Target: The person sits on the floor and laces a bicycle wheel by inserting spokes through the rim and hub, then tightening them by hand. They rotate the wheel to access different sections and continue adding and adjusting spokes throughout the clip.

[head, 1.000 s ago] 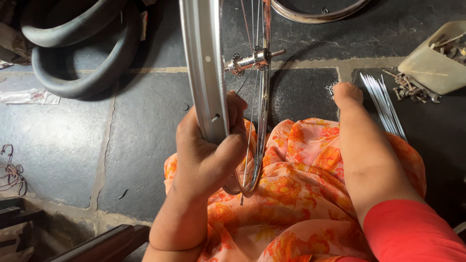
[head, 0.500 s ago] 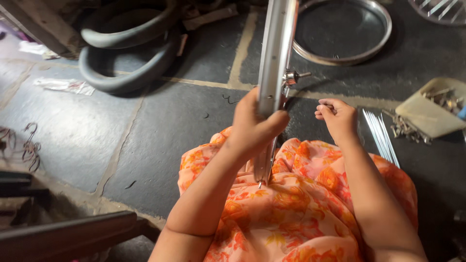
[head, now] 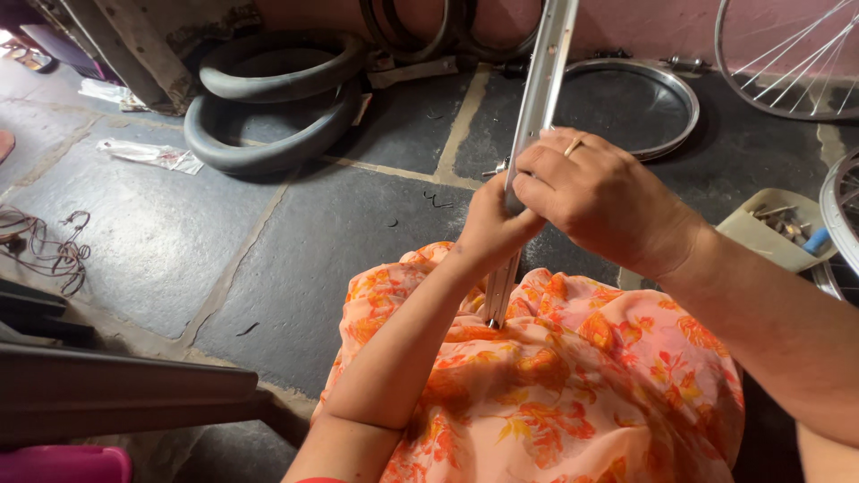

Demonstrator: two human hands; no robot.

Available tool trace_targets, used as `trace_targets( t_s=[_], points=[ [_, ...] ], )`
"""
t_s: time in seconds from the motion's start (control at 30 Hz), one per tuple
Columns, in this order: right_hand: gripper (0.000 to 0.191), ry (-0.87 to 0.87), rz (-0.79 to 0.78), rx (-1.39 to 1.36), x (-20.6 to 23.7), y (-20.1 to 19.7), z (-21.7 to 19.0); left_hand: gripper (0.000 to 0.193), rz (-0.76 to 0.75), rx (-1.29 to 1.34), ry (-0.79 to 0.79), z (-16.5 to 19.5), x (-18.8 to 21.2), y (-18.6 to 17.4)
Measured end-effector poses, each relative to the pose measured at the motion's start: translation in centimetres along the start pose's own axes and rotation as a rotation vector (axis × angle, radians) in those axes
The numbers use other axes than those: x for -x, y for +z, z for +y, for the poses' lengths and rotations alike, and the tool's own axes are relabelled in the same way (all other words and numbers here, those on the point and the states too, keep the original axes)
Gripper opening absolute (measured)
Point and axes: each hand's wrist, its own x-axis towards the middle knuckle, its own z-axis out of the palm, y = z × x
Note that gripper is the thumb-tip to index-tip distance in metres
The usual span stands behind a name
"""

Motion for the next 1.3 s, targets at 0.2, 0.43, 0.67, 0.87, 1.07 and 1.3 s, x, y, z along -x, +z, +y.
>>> trace_targets(
  t_s=[0.2, 0.43, 0.67, 0.87, 1.07, 1.3],
  points=[
    [0.018, -0.033, -0.085, 0.035, -0.2, -0.2, -0.2, 0.03, 0.0, -0.048, -0.033, -1.3, 0.4, 0.5],
    [0.012, -0.073, -0.217, 0.135, -0.4, -0.8, -0.7, 0.033, -0.016, -0.053, 0.053, -1.3, 0.5, 1.0],
    [0.013, -0.076, -0.247, 0.05, -0.6, -1.0, 0.1, 0.031, -0.04, -0.082, -0.017, -1.2, 0.7, 0.8],
    [0.012, -0.099, -0.183, 0.002, -0.6, -1.0, 0.0, 0.032, -0.031, -0.107, 0.014, -1.5, 0.6, 0.8],
    [0.006, -0.189, -0.211, 0.163, -0.4, -0.2, 0.0, 0.035, -0.023, -0.129, 0.058, -2.0, 0.6, 0.7],
    [0.006, -0.327, -0.306, 0.303, -0.9, 0.0, 0.6, 0.031, -0.044, -0.185, 0.063, -2.3, 0.6, 0.7]
  ],
)
